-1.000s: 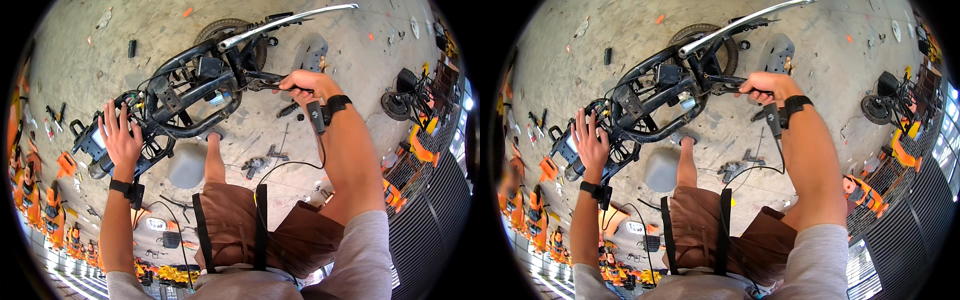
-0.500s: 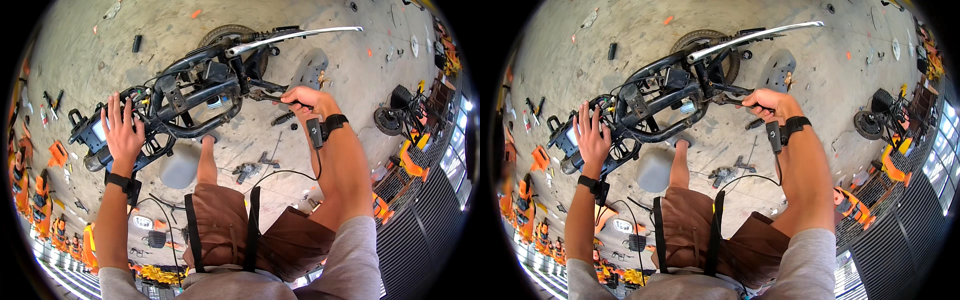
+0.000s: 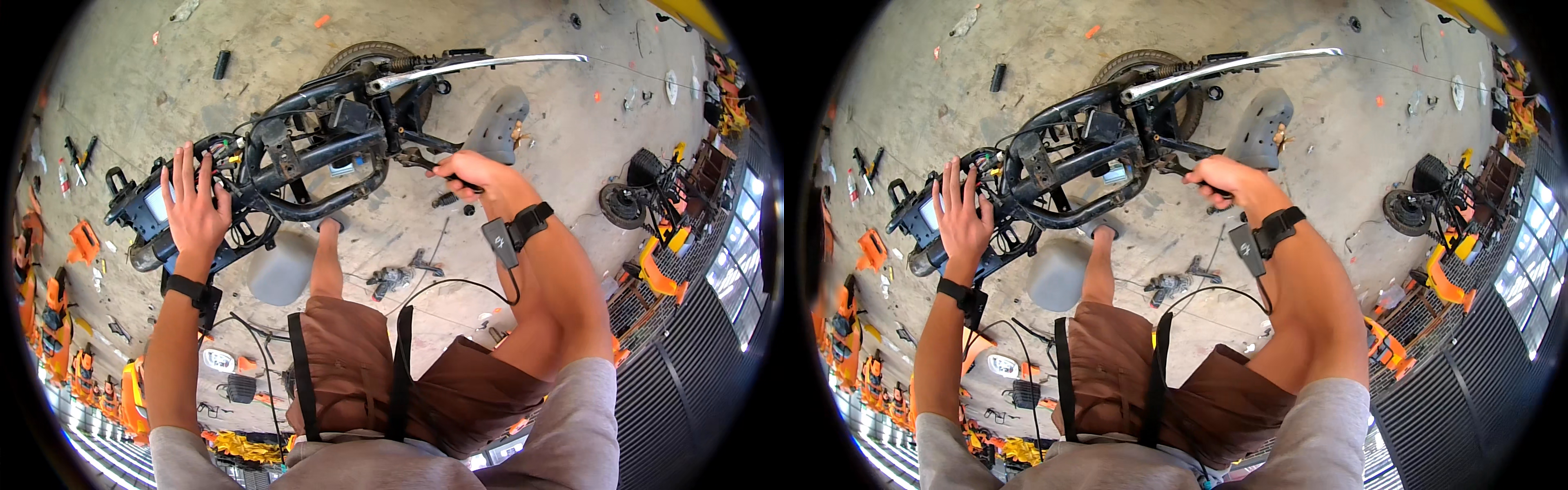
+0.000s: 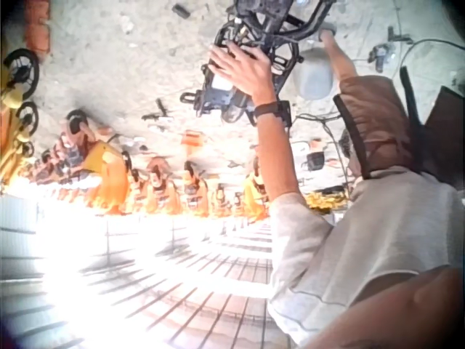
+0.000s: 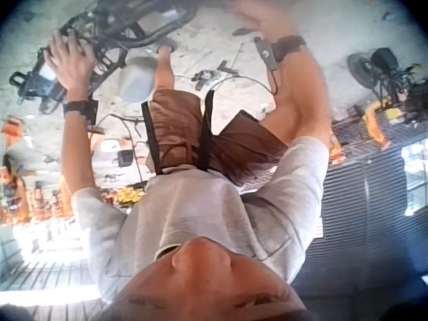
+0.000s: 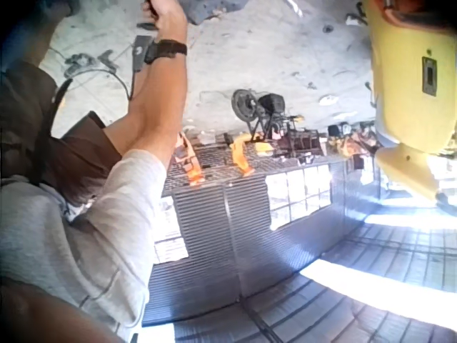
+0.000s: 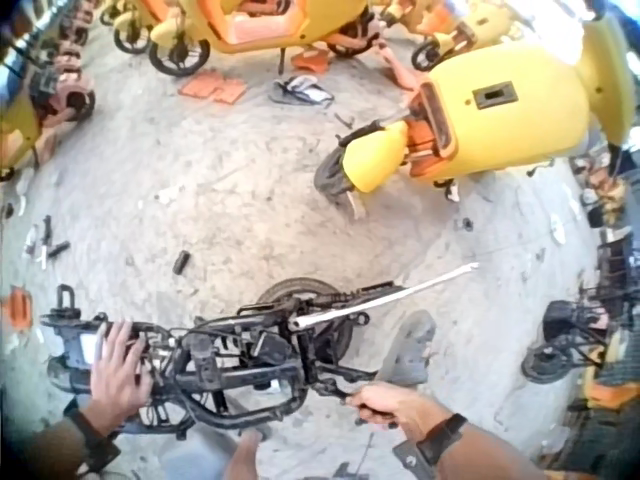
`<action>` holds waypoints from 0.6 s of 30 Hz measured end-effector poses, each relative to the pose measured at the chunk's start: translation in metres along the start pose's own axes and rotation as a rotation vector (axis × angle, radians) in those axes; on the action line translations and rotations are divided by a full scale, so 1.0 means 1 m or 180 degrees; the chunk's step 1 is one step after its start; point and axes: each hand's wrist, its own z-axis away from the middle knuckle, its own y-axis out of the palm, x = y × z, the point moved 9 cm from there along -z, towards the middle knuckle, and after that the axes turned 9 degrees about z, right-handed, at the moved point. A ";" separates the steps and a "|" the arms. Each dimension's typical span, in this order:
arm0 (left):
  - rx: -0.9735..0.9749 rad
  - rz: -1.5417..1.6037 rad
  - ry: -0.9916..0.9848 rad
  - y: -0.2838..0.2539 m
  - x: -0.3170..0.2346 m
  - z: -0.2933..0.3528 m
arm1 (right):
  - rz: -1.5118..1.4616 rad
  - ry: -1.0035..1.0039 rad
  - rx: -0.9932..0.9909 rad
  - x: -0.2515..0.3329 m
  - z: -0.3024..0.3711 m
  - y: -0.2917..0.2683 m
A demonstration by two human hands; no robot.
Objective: The person assembles a scooter frame by attaching a metal chain to the rear wheel area using a wrench. They repeatedly tighten the chain and adjust its position while holding the frame steady.
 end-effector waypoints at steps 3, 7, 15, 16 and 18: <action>0.0014 0.0016 -0.0051 0.000 0.002 0.001 | -0.0650 0.0089 -0.0208 -0.001 0.004 0.022; 0.0000 0.0105 -0.0082 0.000 0.003 0.001 | -0.0121 0.0036 -0.0093 0.002 0.010 0.011; 0.0018 0.0276 -0.0142 -0.003 0.008 0.000 | -0.0263 0.0009 0.0916 -0.013 -0.003 -0.008; 0.0030 0.0282 -0.0163 -0.003 0.008 0.000 | -0.0230 -0.0090 0.0882 -0.011 -0.002 -0.005; 0.0093 0.0222 -0.0193 -0.002 0.011 0.003 | -0.0200 -0.0146 0.0747 -0.011 0.000 0.002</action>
